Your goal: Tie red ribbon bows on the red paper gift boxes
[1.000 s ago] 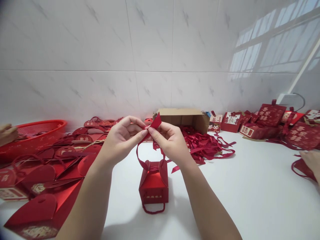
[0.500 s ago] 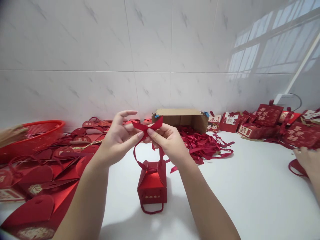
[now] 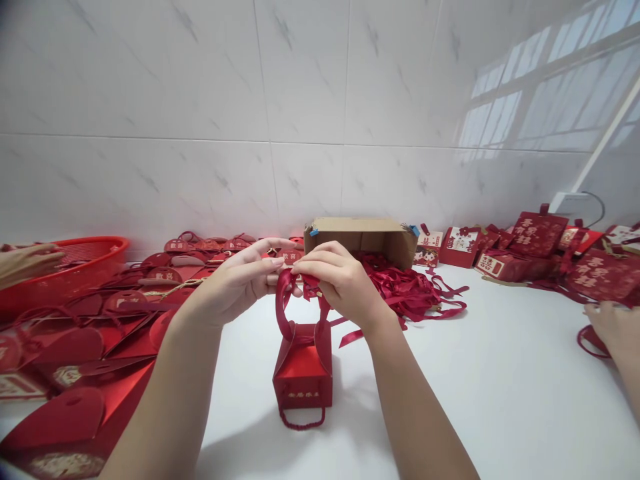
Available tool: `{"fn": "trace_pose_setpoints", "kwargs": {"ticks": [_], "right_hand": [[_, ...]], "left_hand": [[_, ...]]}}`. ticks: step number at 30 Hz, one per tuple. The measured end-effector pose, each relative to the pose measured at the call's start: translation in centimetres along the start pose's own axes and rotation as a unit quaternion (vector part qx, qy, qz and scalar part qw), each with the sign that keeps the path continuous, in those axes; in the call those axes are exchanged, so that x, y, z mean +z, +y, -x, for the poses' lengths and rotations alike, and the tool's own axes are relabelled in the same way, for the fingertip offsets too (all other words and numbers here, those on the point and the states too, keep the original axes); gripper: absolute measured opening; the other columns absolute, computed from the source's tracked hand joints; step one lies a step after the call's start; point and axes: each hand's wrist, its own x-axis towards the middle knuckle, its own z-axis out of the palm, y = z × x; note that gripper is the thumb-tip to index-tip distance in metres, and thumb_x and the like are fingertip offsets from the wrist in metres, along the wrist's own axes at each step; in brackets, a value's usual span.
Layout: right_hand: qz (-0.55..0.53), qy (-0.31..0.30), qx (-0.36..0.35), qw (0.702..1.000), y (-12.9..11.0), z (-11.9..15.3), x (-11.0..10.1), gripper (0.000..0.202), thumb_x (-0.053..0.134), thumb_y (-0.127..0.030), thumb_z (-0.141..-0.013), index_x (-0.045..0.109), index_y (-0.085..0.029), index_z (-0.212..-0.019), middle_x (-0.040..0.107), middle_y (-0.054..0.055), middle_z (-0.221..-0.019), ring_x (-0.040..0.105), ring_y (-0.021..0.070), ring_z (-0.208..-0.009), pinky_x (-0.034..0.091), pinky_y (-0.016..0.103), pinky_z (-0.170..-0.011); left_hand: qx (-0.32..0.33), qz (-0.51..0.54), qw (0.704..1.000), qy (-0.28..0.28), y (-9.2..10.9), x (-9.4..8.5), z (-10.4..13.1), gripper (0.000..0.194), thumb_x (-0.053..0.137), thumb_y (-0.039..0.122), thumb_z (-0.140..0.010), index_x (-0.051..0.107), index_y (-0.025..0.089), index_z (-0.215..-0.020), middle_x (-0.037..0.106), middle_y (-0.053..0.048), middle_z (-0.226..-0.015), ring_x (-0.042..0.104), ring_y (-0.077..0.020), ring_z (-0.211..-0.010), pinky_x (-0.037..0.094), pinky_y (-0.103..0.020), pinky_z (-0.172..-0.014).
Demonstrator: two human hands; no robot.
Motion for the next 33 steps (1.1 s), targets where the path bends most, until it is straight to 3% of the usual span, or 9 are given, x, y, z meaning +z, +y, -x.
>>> {"fn": "trace_pose_setpoints", "kwargs": {"ticks": [4,8,12,20,22,24,28,31,33], "right_hand": [[-0.051,0.007,0.031,0.998,-0.3,0.0,-0.3,0.028,0.052,-0.012,-0.084,0.066,-0.025,-0.105,0.067,0.004,-0.104,0.055,0.019,-0.101,0.048,0.039,-0.088],[-0.165,0.028,0.139,0.976,-0.7,0.4,-0.9,0.026,0.05,-0.021,-0.087,0.066,-0.025,-0.106,0.064,0.005,-0.112,0.056,0.019,-0.106,0.046,0.037,-0.091],[-0.162,0.058,0.308,0.936,-1.2,2.3,-2.1,0.023,0.054,-0.03,-0.083,0.07,-0.019,-0.095,0.068,0.006,-0.1,0.061,0.0207,-0.096,0.047,0.034,-0.084],[0.125,-0.039,0.523,0.842,-1.6,12.9,-6.3,0.029,0.049,-0.034,-0.075,0.066,-0.014,-0.064,0.063,0.003,-0.055,0.058,0.0193,-0.058,0.04,0.027,-0.053],[0.174,-0.114,0.569,0.795,-1.5,15.7,-6.6,0.029,0.046,-0.031,-0.074,0.064,-0.015,-0.058,0.061,0.004,-0.052,0.058,0.0201,-0.055,0.04,0.029,-0.053],[0.193,-0.149,0.562,0.791,-1.5,17.3,-6.3,0.024,0.047,-0.03,-0.074,0.068,-0.017,-0.072,0.068,0.006,-0.07,0.062,0.0226,-0.067,0.044,0.032,-0.063],[0.233,-0.039,0.491,0.839,-2.4,16.1,-4.6,0.044,0.053,-0.037,-0.074,0.056,-0.018,-0.114,0.059,0.013,-0.117,0.052,0.0312,-0.108,0.035,0.047,-0.092],[0.015,0.012,0.476,0.879,-3.1,13.3,-2.2,0.037,0.053,-0.038,-0.077,0.055,-0.017,-0.107,0.059,0.012,-0.114,0.053,0.0255,-0.107,0.037,0.041,-0.093],[-0.097,0.019,0.5,0.86,-3.0,11.8,-0.2,0.028,0.055,-0.039,-0.076,0.056,-0.018,-0.093,0.062,0.009,-0.099,0.056,0.0217,-0.096,0.04,0.036,-0.088]], "left_hand": [[0.091,-0.158,0.981,0.063,-0.3,0.6,0.5,0.06,0.054,0.027,-0.082,0.029,0.021,-0.137,0.06,0.0,-0.072,0.057,-0.0124,-0.067,0.046,-0.028,-0.069],[0.175,-0.406,0.889,0.12,0.4,1.4,2.2,0.077,0.051,0.021,-0.082,0.005,0.023,-0.144,0.062,0.002,-0.068,0.048,-0.0099,-0.054,0.041,-0.023,-0.059],[0.194,-0.549,0.793,0.181,1.2,0.9,4.0,0.078,0.052,0.024,-0.081,0.005,0.021,-0.144,0.062,0.003,-0.069,0.049,-0.0105,-0.054,0.041,-0.022,-0.062],[-0.018,-0.732,0.666,0.141,-2.0,-6.2,7.2,0.068,0.048,0.024,-0.079,0.02,0.019,-0.141,0.055,0.001,-0.062,0.055,-0.0171,-0.056,0.038,-0.022,-0.053],[-0.078,-0.737,0.661,0.116,-3.6,-7.5,8.0,0.066,0.048,0.019,-0.076,0.027,0.015,-0.138,0.061,-0.004,-0.069,0.058,-0.0206,-0.061,0.041,-0.025,-0.057],[-0.1,-0.739,0.662,0.077,-5.0,-7.7,8.6,0.062,0.052,0.018,-0.073,0.035,0.014,-0.133,0.065,-0.007,-0.075,0.061,-0.0249,-0.074,0.044,-0.031,-0.072],[-0.014,-0.721,0.688,0.079,-6.5,-5.1,8.3,0.045,0.057,0.024,-0.073,0.048,0.019,-0.117,0.061,-0.012,-0.109,0.047,-0.0312,-0.112,0.02,-0.054,-0.102],[0.01,-0.597,0.797,0.088,-7.2,-2.3,7.2,0.033,0.053,0.033,-0.078,0.049,0.02,-0.107,0.053,-0.012,-0.12,0.044,-0.0288,-0.117,0.023,-0.051,-0.103],[-0.029,-0.455,0.886,0.085,-8.0,-0.9,6.3,0.038,0.056,0.036,-0.076,0.044,0.019,-0.108,0.05,-0.014,-0.12,0.047,-0.0266,-0.114,0.038,-0.043,-0.096]]}}
